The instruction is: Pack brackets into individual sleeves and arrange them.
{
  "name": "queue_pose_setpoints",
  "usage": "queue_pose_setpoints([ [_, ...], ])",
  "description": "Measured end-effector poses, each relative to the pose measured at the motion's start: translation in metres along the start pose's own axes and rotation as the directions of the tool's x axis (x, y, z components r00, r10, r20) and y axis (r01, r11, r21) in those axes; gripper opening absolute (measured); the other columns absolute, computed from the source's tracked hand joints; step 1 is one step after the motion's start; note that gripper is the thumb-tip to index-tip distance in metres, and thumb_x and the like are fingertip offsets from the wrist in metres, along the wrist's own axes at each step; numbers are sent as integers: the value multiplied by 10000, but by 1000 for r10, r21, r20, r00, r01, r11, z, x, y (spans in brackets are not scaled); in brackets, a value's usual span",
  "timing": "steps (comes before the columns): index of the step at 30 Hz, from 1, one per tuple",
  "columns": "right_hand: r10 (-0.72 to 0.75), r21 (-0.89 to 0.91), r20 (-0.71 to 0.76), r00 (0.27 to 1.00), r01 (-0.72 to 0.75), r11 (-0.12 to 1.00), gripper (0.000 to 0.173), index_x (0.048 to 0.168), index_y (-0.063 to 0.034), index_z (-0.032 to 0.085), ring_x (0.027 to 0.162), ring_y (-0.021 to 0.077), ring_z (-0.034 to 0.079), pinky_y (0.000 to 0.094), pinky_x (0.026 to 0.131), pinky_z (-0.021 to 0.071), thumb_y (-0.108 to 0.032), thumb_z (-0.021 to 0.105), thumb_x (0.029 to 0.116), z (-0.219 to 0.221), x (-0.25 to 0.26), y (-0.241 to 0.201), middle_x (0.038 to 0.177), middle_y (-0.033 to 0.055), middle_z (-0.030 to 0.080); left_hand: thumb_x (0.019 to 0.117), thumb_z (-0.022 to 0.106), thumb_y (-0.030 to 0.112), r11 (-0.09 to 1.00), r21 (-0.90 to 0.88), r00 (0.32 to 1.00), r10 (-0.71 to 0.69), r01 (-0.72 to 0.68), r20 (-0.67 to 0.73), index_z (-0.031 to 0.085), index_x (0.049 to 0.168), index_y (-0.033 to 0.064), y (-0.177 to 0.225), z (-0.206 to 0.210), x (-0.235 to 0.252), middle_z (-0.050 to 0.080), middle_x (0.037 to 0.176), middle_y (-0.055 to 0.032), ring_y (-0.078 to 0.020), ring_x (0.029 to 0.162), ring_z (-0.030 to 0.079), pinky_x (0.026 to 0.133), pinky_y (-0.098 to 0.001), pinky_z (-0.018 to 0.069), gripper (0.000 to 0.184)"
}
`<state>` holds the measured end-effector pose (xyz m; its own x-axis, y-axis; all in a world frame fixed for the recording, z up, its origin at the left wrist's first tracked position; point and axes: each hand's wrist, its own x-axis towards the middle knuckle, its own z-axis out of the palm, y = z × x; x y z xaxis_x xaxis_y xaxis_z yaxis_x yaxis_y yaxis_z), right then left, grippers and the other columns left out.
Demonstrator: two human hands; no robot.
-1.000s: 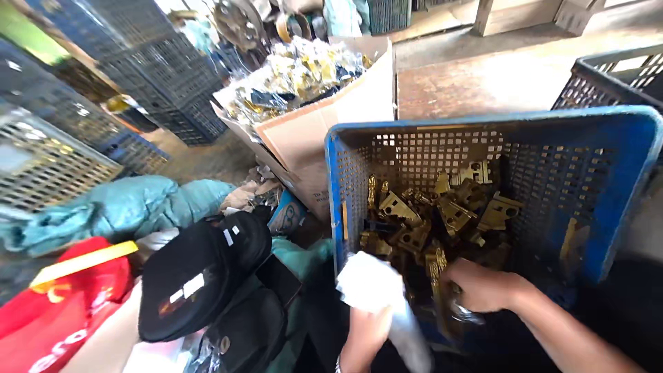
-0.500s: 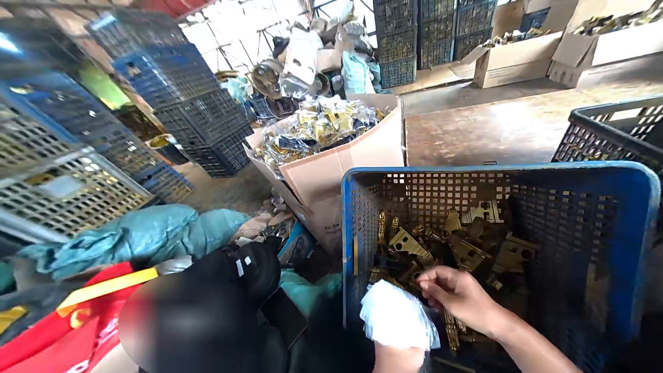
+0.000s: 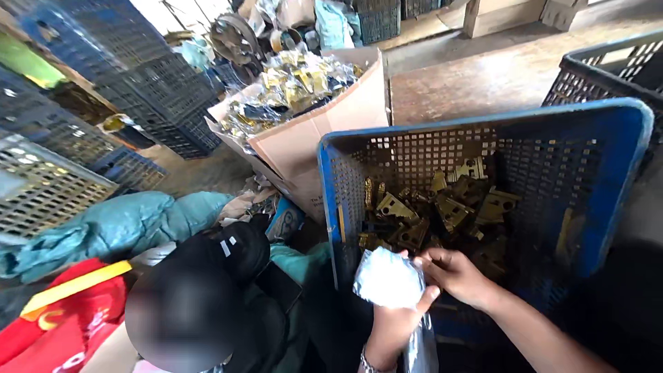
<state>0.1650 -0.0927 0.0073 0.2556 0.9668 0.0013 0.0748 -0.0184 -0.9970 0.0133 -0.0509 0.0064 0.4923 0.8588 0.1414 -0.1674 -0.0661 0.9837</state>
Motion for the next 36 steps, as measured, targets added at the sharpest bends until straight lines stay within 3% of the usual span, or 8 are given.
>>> queue_pose_setpoints([
  [3, 36, 116, 169, 985, -56, 992, 65, 954, -11, 663, 692, -27, 647, 180, 697, 577, -38, 604, 961, 0, -17, 5, 790, -76, 671, 819, 707, -82, 999, -52, 1000, -13, 11, -29, 469, 1351, -137, 0, -3, -5, 702, 1121, -18, 0, 953, 679, 866, -193, 577, 585],
  [7, 126, 213, 410, 903, -229, 950, 87, 1010, -36, 660, 807, 12, 706, 223, 805, 609, 13, 605, 965, -19, -24, 9, 874, -85, 715, 762, 783, 6, 963, 200, 982, 160, -178, 104, 468, 1294, -241, -15, -26, -2, 649, 1261, -166, 2, 1129, 615, 1017, -180, 487, 667],
  [11, 127, 202, 351, 928, -207, 957, 84, 995, -40, 662, 749, -20, 678, 192, 741, 593, 7, 600, 965, -21, -24, 11, 840, -100, 704, 756, 815, 47, 961, 220, 955, 102, -168, 280, 505, 1300, -205, -12, -27, 2, 677, 1220, -133, 1, 1102, 631, 1006, -198, 508, 675],
  [16, 190, 358, 50, 980, -195, 913, 255, 775, -168, 547, 478, 21, 584, 190, 499, 524, -36, 747, 863, -9, -21, 23, 606, -91, 631, 770, 808, 80, 787, 560, 878, 433, -258, -203, 533, 1151, -259, -34, -52, 21, 681, 1070, -214, -69, 1038, 657, 956, -227, 520, 579],
  [22, 45, 38, 266, 963, -57, 998, 287, 688, -46, 583, 568, -60, 504, 134, 530, 422, -112, 862, 700, 24, -28, 21, 642, -72, 572, 635, 905, 46, 976, 77, 967, -213, 204, 140, 676, 1044, 34, -7, -41, -23, 742, 920, 96, 12, 877, 695, 833, -218, 594, 469],
  [28, 283, -11, 306, 909, -294, 956, 281, 763, -67, 496, 519, 52, 580, 245, 564, 556, -126, 681, 966, 19, 27, 16, 626, -38, 546, 754, 827, 204, 741, 657, 971, 233, -139, -57, 684, 941, -135, -22, -94, -27, 734, 882, -119, -36, 878, 690, 857, -211, 547, 413],
  [32, 193, -29, 532, 825, -209, 977, 182, 920, 0, 623, 805, 51, 615, 229, 748, 534, -78, 775, 858, 25, 75, 21, 913, 30, 647, 713, 798, 31, 945, 328, 912, 134, 0, -387, 636, 1002, -75, -33, -111, -24, 711, 898, 30, 19, 874, 674, 840, -199, 576, 348],
  [36, 416, -583, 223, 882, -222, 782, 497, 1361, 19, 584, 1287, 381, 544, 534, 1077, 441, -105, 758, 912, 54, 167, 49, 1429, 243, 534, 783, 649, -77, 993, 118, 893, 68, -17, -444, 650, 1047, 24, -31, -118, -14, 750, 927, 44, -47, 841, 712, 788, -240, 605, 283],
])
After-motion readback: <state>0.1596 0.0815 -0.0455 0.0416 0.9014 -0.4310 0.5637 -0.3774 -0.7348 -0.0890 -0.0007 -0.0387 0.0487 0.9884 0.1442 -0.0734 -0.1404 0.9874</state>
